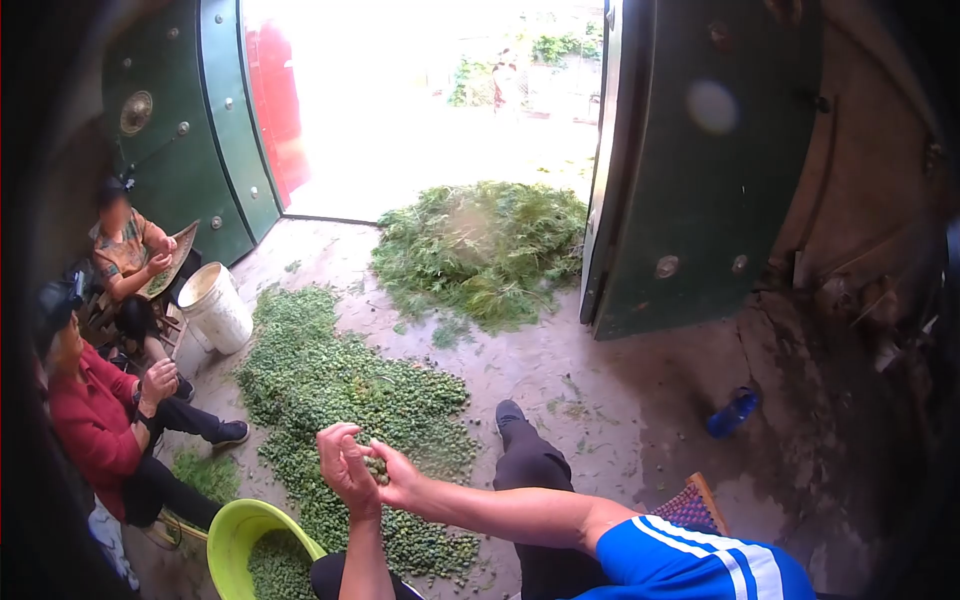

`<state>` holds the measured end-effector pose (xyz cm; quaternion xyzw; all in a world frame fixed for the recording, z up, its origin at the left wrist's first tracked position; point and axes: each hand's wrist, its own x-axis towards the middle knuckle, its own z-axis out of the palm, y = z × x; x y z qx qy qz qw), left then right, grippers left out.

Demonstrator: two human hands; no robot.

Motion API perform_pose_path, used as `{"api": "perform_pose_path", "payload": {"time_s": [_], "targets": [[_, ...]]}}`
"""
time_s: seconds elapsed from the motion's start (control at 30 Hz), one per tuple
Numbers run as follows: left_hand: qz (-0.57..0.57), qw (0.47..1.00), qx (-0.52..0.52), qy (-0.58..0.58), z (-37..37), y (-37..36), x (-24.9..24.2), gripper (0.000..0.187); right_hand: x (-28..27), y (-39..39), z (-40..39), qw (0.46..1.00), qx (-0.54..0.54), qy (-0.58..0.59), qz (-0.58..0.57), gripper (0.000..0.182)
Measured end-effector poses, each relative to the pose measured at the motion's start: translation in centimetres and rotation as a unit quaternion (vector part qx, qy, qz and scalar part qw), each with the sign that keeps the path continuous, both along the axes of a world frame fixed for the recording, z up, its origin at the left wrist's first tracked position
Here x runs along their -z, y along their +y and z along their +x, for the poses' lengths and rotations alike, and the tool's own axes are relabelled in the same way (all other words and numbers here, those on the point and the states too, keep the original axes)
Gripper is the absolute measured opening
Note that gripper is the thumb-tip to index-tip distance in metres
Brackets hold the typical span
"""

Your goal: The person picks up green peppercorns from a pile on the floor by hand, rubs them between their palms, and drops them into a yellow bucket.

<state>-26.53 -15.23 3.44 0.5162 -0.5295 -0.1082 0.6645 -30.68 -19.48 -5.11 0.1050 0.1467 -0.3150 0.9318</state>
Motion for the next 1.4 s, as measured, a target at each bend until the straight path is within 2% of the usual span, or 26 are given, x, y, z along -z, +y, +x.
{"api": "perform_pose_path", "payload": {"time_s": [0.07,0.13,0.2,0.23,0.33,0.57,0.67,0.7,0.77,0.8,0.83,0.93,1.0,1.2,1.27,1.33,1.4], "targets": [[-0.055,0.999,-0.002,0.0,0.2,0.4,-0.9,0.021,-1.8,-0.6,-0.8,0.996,0.018,-0.005,-0.087,0.041],[-0.078,0.997,-0.003,0.013,0.8,0.2,-0.7,0.022,-3.0,-1.4,-1.3,0.996,0.056,-0.042,-0.055,0.046],[-0.029,0.998,-0.054,-0.02,2.6,0.0,0.4,0.023,-4.1,-1.9,-2.2,0.993,0.08,-0.017,-0.089,0.046],[-0.015,0.999,-0.035,0.025,2.6,0.2,0.3,0.024,-4.3,-2.2,-2.3,0.993,0.093,-0.021,-0.074,0.046],[-0.023,0.997,-0.01,0.066,3.1,-0.1,0.9,0.024,-4.4,-2.6,-2.6,0.989,0.108,0.003,-0.101,0.046],[-0.011,0.998,-0.015,0.065,2.4,0.2,0.5,0.025,-5.5,-2.1,-2.4,0.994,0.094,-0.056,-0.025,0.049],[-0.015,0.997,-0.031,0.07,2.2,-0.1,0.2,0.023,-5.6,-4.2,-2.7,0.985,0.151,-0.055,-0.061,0.051],[-0.006,0.997,-0.011,0.078,2.3,-0.1,0.1,0.023,-5.6,-4.3,-2.8,0.984,0.15,-0.075,-0.054,0.051],[0.007,0.995,0.006,0.099,2.5,0.1,0.1,0.023,-5.5,-3.2,-2.2,0.993,0.096,-0.021,-0.065,0.049],[0.012,0.994,0.005,0.11,2.2,0.0,0.2,0.021,-3.2,-3.1,-1.3,0.989,0.078,-0.09,-0.093,0.049],[0.01,0.99,0.026,0.138,2.3,-0.2,0.7,0.019,-3.9,-2.5,-1.4,0.99,0.073,-0.109,-0.057,0.049],[-0.005,0.986,0.043,0.163,2.9,-0.6,1.7,0.014,-4.8,-2.7,-1.0,0.989,0.105,-0.1,-0.032,0.05],[0.003,0.99,0.053,0.13,3.6,-0.7,2.0,0.014,-5.7,-3.0,-1.2,0.986,0.104,-0.11,-0.066,0.051],[0.067,0.984,0.097,0.132,3.5,-0.6,1.9,0.021,-6.0,-3.3,-0.7,0.985,0.098,-0.116,-0.087,0.054],[0.061,0.993,0.092,0.032,3.1,-0.4,1.7,0.027,-6.5,-2.9,-0.9,0.979,0.111,-0.09,-0.146,0.055],[0.092,0.993,0.072,-0.009,2.9,0.0,1.3,0.032,-6.5,-2.8,-1.1,0.979,0.099,-0.092,-0.15,0.057],[0.11,0.988,0.046,-0.097,2.7,0.3,1.0,0.032,-6.0,-3.2,-0.9,0.978,0.098,-0.081,-0.166,0.057]]}}
